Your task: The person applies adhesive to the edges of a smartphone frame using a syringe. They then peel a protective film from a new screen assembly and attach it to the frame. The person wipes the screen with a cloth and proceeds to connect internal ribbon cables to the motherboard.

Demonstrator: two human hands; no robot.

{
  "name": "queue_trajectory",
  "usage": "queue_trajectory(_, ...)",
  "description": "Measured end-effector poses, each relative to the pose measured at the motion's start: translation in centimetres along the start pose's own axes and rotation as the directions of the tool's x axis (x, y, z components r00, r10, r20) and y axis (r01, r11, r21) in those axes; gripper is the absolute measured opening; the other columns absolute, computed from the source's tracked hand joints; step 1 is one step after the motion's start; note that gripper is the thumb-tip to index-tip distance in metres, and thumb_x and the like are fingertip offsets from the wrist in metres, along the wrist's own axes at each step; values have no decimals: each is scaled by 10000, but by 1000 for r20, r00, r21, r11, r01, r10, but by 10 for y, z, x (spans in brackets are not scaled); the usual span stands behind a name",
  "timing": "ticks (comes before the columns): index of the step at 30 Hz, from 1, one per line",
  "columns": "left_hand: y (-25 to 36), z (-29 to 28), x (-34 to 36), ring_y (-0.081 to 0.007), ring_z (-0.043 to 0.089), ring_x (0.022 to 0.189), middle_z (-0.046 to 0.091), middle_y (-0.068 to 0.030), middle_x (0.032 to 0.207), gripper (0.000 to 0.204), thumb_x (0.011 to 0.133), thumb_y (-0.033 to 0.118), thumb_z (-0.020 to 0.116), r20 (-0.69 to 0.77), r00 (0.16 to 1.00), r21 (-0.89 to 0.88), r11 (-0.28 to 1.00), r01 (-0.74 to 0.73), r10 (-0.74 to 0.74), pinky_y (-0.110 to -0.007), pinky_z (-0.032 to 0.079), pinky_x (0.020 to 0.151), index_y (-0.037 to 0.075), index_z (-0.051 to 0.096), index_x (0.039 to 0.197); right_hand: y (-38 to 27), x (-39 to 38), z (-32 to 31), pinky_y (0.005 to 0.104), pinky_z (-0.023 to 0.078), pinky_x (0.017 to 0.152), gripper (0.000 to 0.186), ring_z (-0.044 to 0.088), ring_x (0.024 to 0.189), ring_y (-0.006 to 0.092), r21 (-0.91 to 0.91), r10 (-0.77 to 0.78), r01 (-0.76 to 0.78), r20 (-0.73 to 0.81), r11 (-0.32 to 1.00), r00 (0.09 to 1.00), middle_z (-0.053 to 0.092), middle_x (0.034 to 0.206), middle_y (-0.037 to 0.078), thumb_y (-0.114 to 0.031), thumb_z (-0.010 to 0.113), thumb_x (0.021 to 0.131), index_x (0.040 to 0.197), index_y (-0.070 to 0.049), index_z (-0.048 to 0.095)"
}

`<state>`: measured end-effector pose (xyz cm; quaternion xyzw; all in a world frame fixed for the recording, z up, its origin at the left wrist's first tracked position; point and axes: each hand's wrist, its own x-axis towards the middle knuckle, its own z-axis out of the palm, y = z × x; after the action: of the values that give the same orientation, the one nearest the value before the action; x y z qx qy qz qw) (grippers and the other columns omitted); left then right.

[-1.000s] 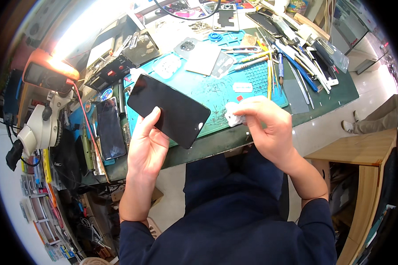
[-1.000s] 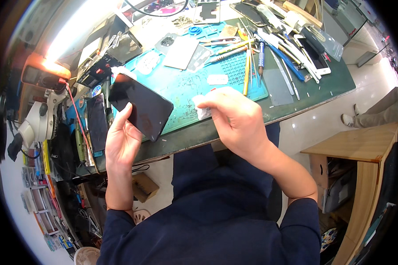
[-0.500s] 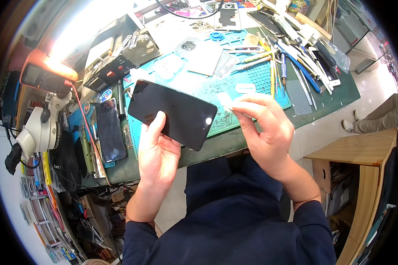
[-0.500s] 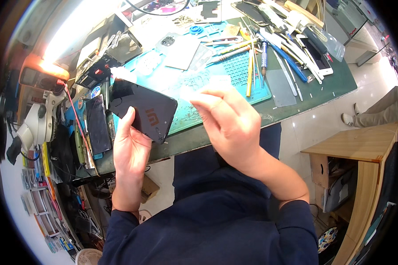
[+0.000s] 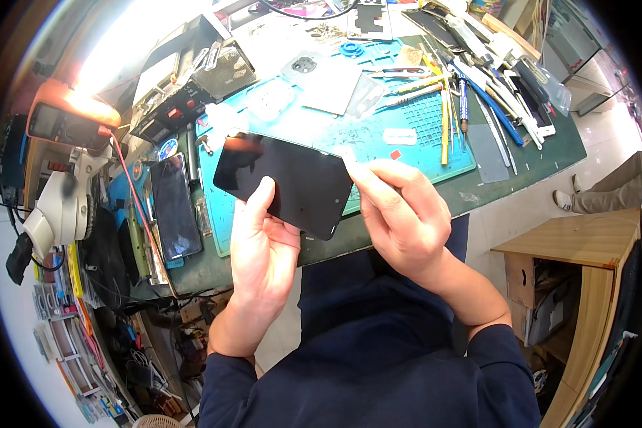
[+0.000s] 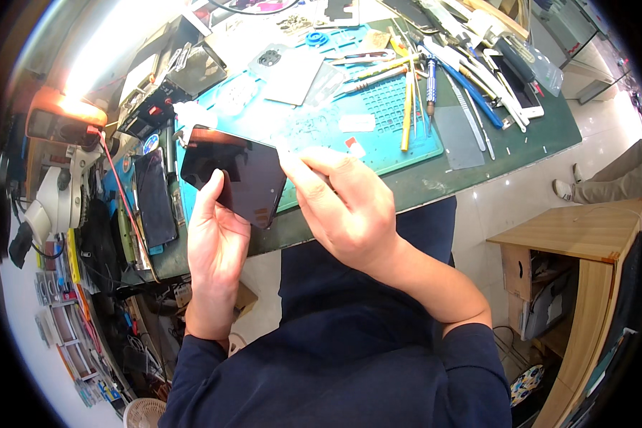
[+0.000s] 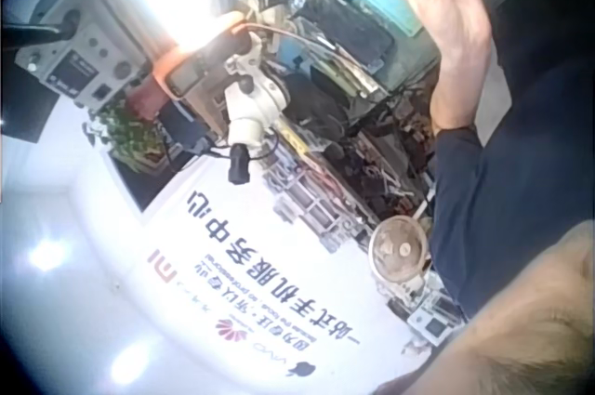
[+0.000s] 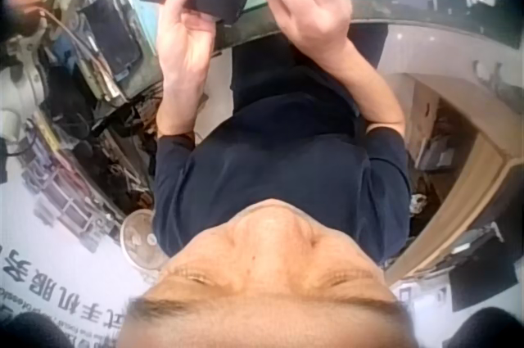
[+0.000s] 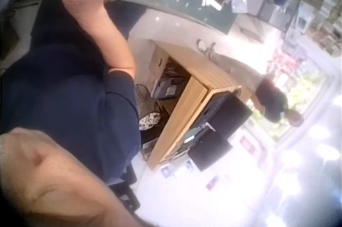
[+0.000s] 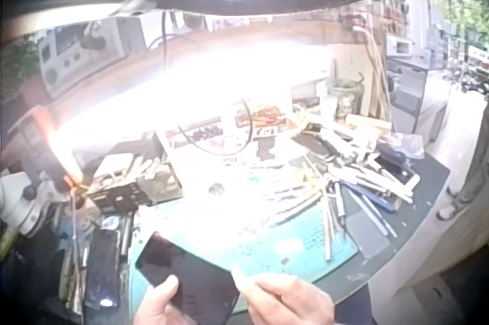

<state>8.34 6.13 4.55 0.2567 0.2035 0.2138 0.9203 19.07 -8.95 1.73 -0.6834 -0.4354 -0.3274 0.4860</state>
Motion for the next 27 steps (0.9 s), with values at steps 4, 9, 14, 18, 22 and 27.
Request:
queue_trajectory(4, -2, 2, -2, -201, 645, 1110, 680, -115, 1180, 241, 1020, 123, 528, -4, 1000, -3, 1000, 22, -22, -362, 509, 1013, 3, 582, 1222, -3, -1, -1, 325, 543, 675, 390, 658, 787, 235, 21, 16, -16, 3, 1000, 1000, 656, 944, 94, 92, 728, 688, 1066, -1, 708)
queue_trajectory(9, -3, 0, 1, -200, 643, 1117, 674, -117, 1193, 242, 1019, 116, 526, -17, 1000, -34, 999, 13, -14, -363, 513, 1012, 8, 577, 1230, -7, -5, -2, 329, 545, 670, 390, 658, 786, 240, 54, -16, 14, 25, 998, 1000, 648, 945, 109, 107, 718, 670, 1050, 18, 706)
queue_trajectory(14, -4, 4, 2, -192, 639, 1119, 663, -98, 1203, 239, 1011, 95, 534, -61, 998, -17, 1000, 19, -20, -360, 518, 1007, 37, 568, 1240, -16, -10, -4, 322, 547, 657, 372, 658, 778, 234, 89, -5, 1, 46, 996, 999, 636, 931, 96, 81, 721, 680, 1046, 16, 711)
queue_trajectory(18, -3, 3, 5, -182, 633, 1118, 646, -59, 1219, 252, 1004, 93, 541, -83, 996, -23, 999, 24, -26, -369, 519, 996, 85, 557, 1256, -24, -20, -3, 320, 553, 658, 362, 662, 776, 228, 152, -55, 43, 72, 987, 996, 639, 939, 93, 44, 713, 691, 1052, 23, 712)
queue_trajectory(22, 2, 4, 5, -174, 638, 1105, 658, -60, 1197, 219, 1002, 94, 547, 8, 998, -38, 998, 56, -56, -356, 526, 990, 72, 577, 1218, -38, -37, -7, 324, 570, 663, 378, 678, 791, 241, 414, -138, 51, 183, 909, 973, 659, 927, 105, 26, 699, 681, 1059, 30, 707)
queue_trajectory(27, 6, 1, 4, -163, 686, 1002, 703, -90, 1072, 149, 975, 52, 589, -89, 989, -197, 975, 100, -120, -280, 587, 876, 27, 621, 1119, -39, -19, -33, 299, 548, 642, 333, 671, 741, 217, 498, 261, -372, 280, 783, 924, 678, 895, 108, 104, 671, 741, 1040, -33, 725)
